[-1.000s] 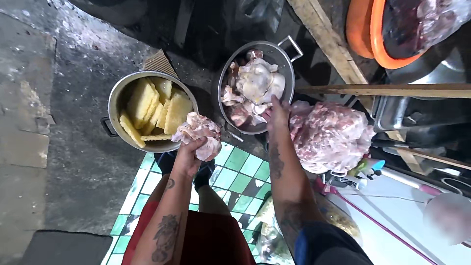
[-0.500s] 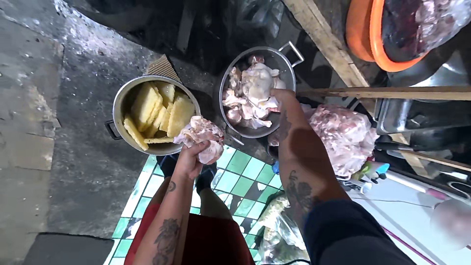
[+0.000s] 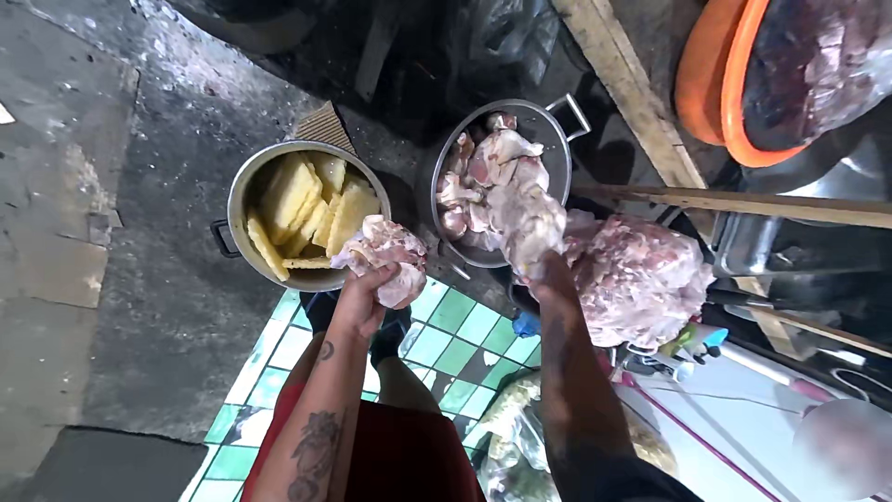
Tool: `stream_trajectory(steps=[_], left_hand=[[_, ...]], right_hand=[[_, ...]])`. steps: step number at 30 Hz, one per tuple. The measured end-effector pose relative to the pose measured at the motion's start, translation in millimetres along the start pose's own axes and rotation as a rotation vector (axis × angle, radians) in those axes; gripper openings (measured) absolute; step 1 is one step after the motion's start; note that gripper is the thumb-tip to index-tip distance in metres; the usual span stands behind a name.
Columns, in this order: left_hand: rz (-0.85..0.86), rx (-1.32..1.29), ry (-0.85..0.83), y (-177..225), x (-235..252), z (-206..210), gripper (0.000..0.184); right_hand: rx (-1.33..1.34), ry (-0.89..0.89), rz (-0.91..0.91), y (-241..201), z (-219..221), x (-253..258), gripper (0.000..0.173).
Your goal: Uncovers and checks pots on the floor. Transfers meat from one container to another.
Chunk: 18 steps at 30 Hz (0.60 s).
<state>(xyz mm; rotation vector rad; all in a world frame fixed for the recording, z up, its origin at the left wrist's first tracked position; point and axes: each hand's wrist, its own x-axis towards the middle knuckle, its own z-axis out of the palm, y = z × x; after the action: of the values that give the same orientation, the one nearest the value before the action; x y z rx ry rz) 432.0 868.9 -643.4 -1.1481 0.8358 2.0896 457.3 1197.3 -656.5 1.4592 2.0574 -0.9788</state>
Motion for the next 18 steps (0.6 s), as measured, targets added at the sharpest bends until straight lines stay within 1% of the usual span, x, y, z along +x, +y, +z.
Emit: stream_trajectory(steps=[1, 2, 3, 5, 7, 9, 10, 11, 13, 14, 15, 16, 17, 18], left_hand=[[-0.002, -0.002, 0.007, 0, 0, 1, 0.029], [-0.004, -0.008, 0.011, 0, 0, 1, 0.029], [-0.005, -0.009, 0.009, -2, 0, 1, 0.03], [-0.011, 0.001, 0.005, -6, 2, 1, 0.027], [-0.016, 0.016, 0.004, -10, 3, 4, 0.025], [-0.026, 0.019, -0.001, -13, 3, 7, 0.026], [-0.028, 0.022, -0.003, -13, 3, 9, 0.025], [-0.031, 0.027, -0.004, -15, 3, 11, 0.025], [-0.031, 0.041, -0.007, -17, 4, 11, 0.026], [-0.029, 0.049, -0.008, -17, 4, 11, 0.026], [-0.026, 0.058, -0.01, -16, 4, 11, 0.026], [-0.023, 0.062, -0.009, -14, 5, 11, 0.026], [-0.021, 0.065, -0.004, -13, 5, 12, 0.026], [-0.021, 0.059, 0.007, -11, 6, 12, 0.025]], right_hand=[[0.269, 0.008, 0.056, 8, -4, -3, 0.028], [0.452, 0.047, 0.112, 12, -8, -6, 0.028], [0.539, 0.105, 0.14, 15, -14, -9, 0.029], [0.554, 0.265, 0.126, 22, -22, -5, 0.037], [0.42, 0.381, 0.043, 19, -24, -3, 0.047], [0.213, 0.435, -0.042, 9, -20, -1, 0.066], [0.123, 0.413, -0.064, 3, -15, 1, 0.078], [0.051, 0.36, -0.068, -3, -9, 3, 0.085], [-0.107, 0.182, -0.066, -8, 3, 20, 0.087], [-0.218, 0.112, -0.071, -10, 9, 32, 0.082], [-0.327, 0.08, -0.062, -17, 15, 43, 0.081], [-0.404, 0.091, -0.057, -30, 19, 48, 0.081], [-0.457, 0.155, -0.082, -48, 22, 47, 0.081], [-0.453, 0.25, -0.162, -67, 25, 45, 0.077]])
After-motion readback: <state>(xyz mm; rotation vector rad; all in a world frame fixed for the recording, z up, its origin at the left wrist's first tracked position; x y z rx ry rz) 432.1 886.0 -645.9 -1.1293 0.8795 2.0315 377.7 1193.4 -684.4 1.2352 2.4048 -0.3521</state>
